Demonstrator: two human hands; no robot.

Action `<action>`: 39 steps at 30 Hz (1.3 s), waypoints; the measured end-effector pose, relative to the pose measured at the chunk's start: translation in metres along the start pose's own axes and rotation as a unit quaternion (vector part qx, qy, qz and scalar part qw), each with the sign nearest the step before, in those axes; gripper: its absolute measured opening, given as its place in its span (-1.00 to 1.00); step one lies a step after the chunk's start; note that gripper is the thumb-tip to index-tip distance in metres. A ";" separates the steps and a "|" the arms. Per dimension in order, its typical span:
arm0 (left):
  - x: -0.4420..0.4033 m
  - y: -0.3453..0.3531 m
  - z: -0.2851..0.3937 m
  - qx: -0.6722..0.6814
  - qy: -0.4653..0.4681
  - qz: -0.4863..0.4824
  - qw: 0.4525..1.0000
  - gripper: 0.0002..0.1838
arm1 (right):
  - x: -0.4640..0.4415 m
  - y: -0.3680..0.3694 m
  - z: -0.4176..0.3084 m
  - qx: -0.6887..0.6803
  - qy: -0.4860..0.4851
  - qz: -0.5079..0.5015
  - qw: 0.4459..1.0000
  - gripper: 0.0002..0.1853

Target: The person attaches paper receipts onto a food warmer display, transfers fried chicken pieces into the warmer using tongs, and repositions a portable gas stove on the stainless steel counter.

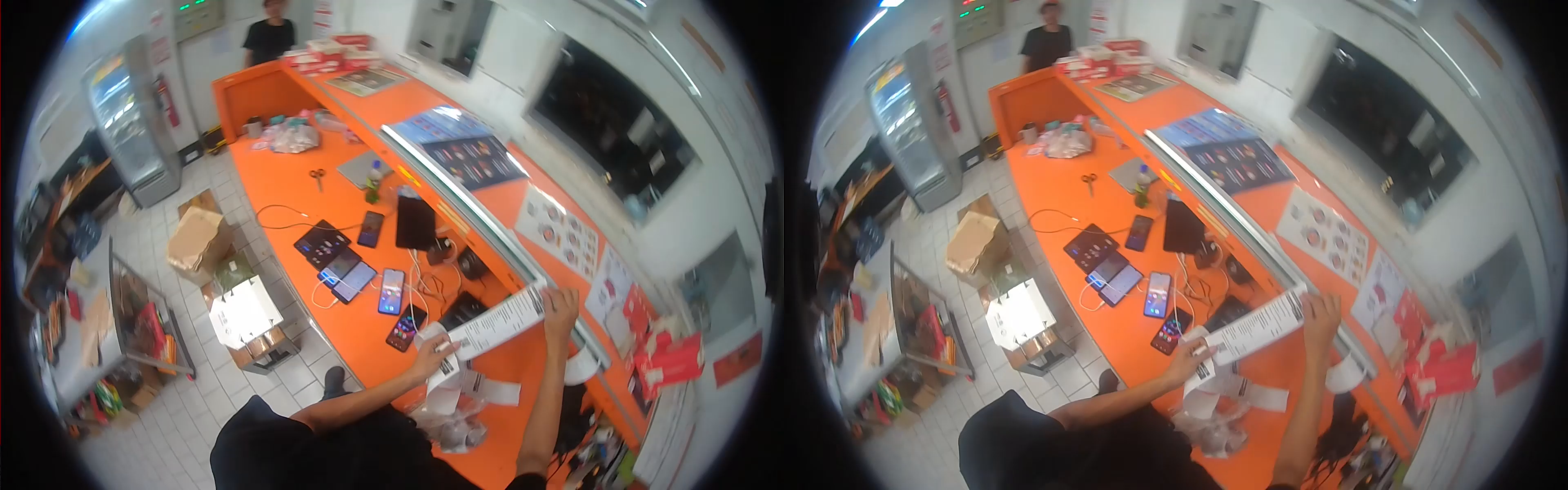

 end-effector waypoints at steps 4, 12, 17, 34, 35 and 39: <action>0.002 -0.002 -0.012 -0.013 -0.019 0.009 1.000 -0.83 | -0.001 -0.006 -0.013 0.061 -0.018 0.036 0.997 -0.89; 0.003 -0.004 -0.026 -0.011 0.001 0.043 0.999 -0.74 | 0.022 0.006 -0.037 0.173 0.025 -0.009 0.985 -0.79; 0.007 -0.035 -0.044 0.174 -0.151 -0.083 0.970 -0.67 | 0.028 0.013 -0.040 0.272 0.064 -0.023 0.960 -0.68; 0.016 -0.032 0.029 -0.052 -0.061 -0.047 0.996 -0.73 | 0.179 0.050 -0.167 -0.345 0.391 -0.169 0.836 -0.48; 0.014 -0.028 0.027 -0.075 -0.067 -0.057 0.993 -0.62 | 0.200 0.062 -0.169 -0.472 0.454 -0.116 0.747 -0.54; -0.023 -0.004 -0.044 -0.252 -0.236 -0.170 0.923 -0.46 | 0.237 0.039 -0.165 -0.552 0.544 0.082 0.626 -0.71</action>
Point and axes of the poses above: each hand's wrist, its own x-axis away from the middle knuckle, its own y-axis out of the palm, z = x × y, the point moved 4 cm from there along -x, towards the middle knuckle, and after that the axes turned 1 degree about -z, right-handed, at the moved point
